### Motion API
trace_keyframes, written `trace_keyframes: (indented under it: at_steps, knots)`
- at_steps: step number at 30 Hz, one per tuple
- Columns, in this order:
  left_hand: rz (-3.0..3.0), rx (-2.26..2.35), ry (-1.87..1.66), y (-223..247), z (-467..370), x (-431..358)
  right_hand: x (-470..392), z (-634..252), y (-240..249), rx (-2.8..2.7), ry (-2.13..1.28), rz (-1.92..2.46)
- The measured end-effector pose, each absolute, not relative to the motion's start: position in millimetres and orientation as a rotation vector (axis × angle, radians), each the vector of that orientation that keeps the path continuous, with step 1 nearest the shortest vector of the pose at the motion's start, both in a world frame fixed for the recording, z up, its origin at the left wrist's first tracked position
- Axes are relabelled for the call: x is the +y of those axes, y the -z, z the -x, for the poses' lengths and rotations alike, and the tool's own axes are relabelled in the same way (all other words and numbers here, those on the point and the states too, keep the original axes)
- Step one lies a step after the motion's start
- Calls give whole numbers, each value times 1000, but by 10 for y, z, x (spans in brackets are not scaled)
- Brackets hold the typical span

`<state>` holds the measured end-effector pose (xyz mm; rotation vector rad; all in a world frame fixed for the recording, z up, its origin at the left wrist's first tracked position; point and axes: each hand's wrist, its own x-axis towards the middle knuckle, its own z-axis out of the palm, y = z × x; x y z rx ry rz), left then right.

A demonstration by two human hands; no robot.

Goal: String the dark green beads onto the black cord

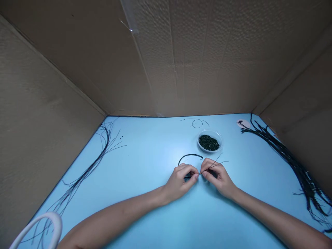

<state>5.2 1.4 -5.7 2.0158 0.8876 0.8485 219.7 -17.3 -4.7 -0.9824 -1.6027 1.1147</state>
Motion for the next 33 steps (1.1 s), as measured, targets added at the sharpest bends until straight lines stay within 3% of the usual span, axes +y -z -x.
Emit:
trace_keyframes:
  at_steps: [13,33]
  knots:
    - [-1999,819,-830,43,-56,26,-174,-2185,70,-1680,-1063,957]
    - [-1880,666,-645,-73,50,180,-147,-2309,86,-1596,-1257,904]
